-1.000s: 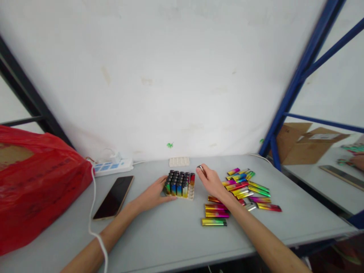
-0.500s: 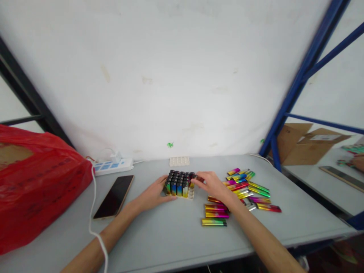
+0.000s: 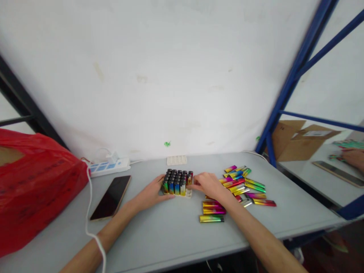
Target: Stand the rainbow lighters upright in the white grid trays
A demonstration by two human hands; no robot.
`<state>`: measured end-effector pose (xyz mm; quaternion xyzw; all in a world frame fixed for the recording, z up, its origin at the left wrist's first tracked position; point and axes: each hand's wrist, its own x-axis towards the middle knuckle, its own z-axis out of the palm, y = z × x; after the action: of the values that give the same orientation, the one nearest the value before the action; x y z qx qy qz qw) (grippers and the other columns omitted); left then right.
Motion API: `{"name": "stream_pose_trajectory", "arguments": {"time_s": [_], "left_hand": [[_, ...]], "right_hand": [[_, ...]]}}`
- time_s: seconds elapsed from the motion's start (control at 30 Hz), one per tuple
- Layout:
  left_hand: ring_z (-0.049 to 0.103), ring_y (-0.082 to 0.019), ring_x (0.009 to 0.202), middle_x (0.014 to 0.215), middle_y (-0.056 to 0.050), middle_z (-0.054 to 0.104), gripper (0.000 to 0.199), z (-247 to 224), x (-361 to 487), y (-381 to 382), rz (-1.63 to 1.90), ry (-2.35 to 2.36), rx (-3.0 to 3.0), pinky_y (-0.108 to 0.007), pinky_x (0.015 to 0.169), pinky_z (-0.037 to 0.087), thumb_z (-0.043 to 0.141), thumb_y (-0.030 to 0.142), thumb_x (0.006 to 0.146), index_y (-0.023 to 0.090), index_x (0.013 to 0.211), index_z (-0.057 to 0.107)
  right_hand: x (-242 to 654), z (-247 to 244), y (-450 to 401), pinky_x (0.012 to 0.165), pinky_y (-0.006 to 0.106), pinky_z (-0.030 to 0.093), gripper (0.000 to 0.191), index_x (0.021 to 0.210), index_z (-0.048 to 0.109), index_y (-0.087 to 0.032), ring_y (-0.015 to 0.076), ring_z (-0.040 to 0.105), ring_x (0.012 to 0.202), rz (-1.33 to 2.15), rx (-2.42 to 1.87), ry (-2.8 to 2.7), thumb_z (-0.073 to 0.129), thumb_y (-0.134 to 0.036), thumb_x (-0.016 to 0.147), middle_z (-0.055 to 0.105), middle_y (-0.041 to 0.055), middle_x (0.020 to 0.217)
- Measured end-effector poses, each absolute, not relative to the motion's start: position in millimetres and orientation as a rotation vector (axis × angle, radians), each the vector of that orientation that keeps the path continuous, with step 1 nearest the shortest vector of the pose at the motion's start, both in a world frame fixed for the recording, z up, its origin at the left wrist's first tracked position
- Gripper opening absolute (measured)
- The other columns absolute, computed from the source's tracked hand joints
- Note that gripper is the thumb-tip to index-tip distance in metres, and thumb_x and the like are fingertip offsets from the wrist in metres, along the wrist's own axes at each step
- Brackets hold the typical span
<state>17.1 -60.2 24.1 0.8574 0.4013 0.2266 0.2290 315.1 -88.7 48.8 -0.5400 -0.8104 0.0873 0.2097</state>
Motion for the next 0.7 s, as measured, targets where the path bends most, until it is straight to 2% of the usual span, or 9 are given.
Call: {"name": "stream_pose_trajectory", "arguments": {"time_s": [0.07,0.13,0.2,0.27,0.33,0.37,0.43,0.5,0.7], "left_hand": [[0.056,-0.039,0.144,0.155,-0.012,0.061,0.074,25,18,-61,0.624,1.120,2.348,-0.052,0.129,0.039,0.083,0.056,0.082,0.022,0.145,0.063],[0.055,-0.040,0.145,0.156,-0.013,0.060,0.077,26,18,-61,0.619,1.133,2.338,-0.052,0.129,0.039,0.084,0.055,0.082,0.021,0.147,0.062],[0.055,-0.041,0.145,0.156,-0.014,0.060,0.079,26,18,-61,0.618,1.147,2.335,-0.052,0.129,0.039,0.085,0.056,0.081,0.019,0.148,0.062],[0.056,-0.041,0.145,0.156,-0.014,0.061,0.077,27,18,-61,0.614,1.144,2.345,-0.052,0.129,0.039,0.084,0.056,0.082,0.019,0.147,0.062],[0.057,-0.040,0.144,0.155,-0.014,0.061,0.076,27,19,-61,0.608,1.127,2.363,-0.053,0.129,0.039,0.082,0.056,0.084,0.019,0.146,0.061],[0.056,-0.040,0.144,0.156,-0.014,0.060,0.075,27,19,-61,0.601,1.118,2.371,-0.054,0.129,0.039,0.081,0.056,0.085,0.019,0.147,0.060],[0.055,-0.039,0.145,0.156,-0.016,0.059,0.075,27,19,-61,0.578,1.110,2.380,-0.055,0.130,0.037,0.080,0.056,0.087,0.017,0.148,0.059],[0.054,-0.039,0.146,0.158,-0.016,0.058,0.074,26,18,-60,0.564,1.109,2.380,-0.054,0.130,0.036,0.080,0.055,0.088,0.017,0.148,0.059],[0.056,-0.039,0.144,0.156,-0.014,0.059,0.075,24,18,-60,0.603,1.107,2.369,-0.051,0.130,0.038,0.082,0.056,0.085,0.018,0.146,0.062]], "right_hand": [[323,57,-89,0.071,0.031,0.046,0.048,0.076,0.073,-0.023,0.0223,0.067,0.071,0.264,-1.453,-2.191,0.063,-0.063,0.101,0.075,0.0081,0.075],[340,66,-91,0.081,0.034,0.050,0.048,0.089,0.076,-0.023,0.0234,0.069,0.080,0.224,-1.405,-2.107,0.052,-0.059,0.107,0.076,0.0091,0.085],[366,72,-97,0.098,0.041,0.051,0.042,0.108,0.076,-0.022,0.0270,0.070,0.102,0.143,-1.379,-2.061,0.050,-0.055,0.109,0.077,0.0119,0.106],[400,70,-105,0.113,0.049,0.046,0.039,0.128,0.072,-0.024,0.0309,0.064,0.125,0.048,-1.389,-2.083,0.055,-0.052,0.107,0.072,0.0142,0.130],[438,61,-113,0.121,0.053,0.042,0.041,0.138,0.068,-0.023,0.0332,0.055,0.141,-0.013,-1.448,-2.116,0.056,-0.045,0.105,0.062,0.0163,0.150],[457,54,-115,0.122,0.055,0.041,0.040,0.139,0.068,-0.021,0.0334,0.054,0.142,-0.019,-1.484,-2.141,0.053,-0.038,0.105,0.061,0.0174,0.152],[489,39,-117,0.120,0.055,0.044,0.041,0.135,0.070,-0.020,0.0317,0.060,0.138,0.005,-1.562,-2.191,0.045,-0.022,0.102,0.066,0.0185,0.146],[510,26,-115,0.116,0.054,0.049,0.041,0.131,0.072,-0.018,0.0318,0.065,0.130,0.028,-1.608,-2.236,0.047,-0.017,0.099,0.071,0.0186,0.138],[511,20,-102,0.099,0.049,0.056,0.028,0.109,0.076,-0.019,0.0323,0.071,0.104,-0.080,-1.563,-2.196,0.050,-0.029,0.103,0.076,0.0172,0.109]]}}
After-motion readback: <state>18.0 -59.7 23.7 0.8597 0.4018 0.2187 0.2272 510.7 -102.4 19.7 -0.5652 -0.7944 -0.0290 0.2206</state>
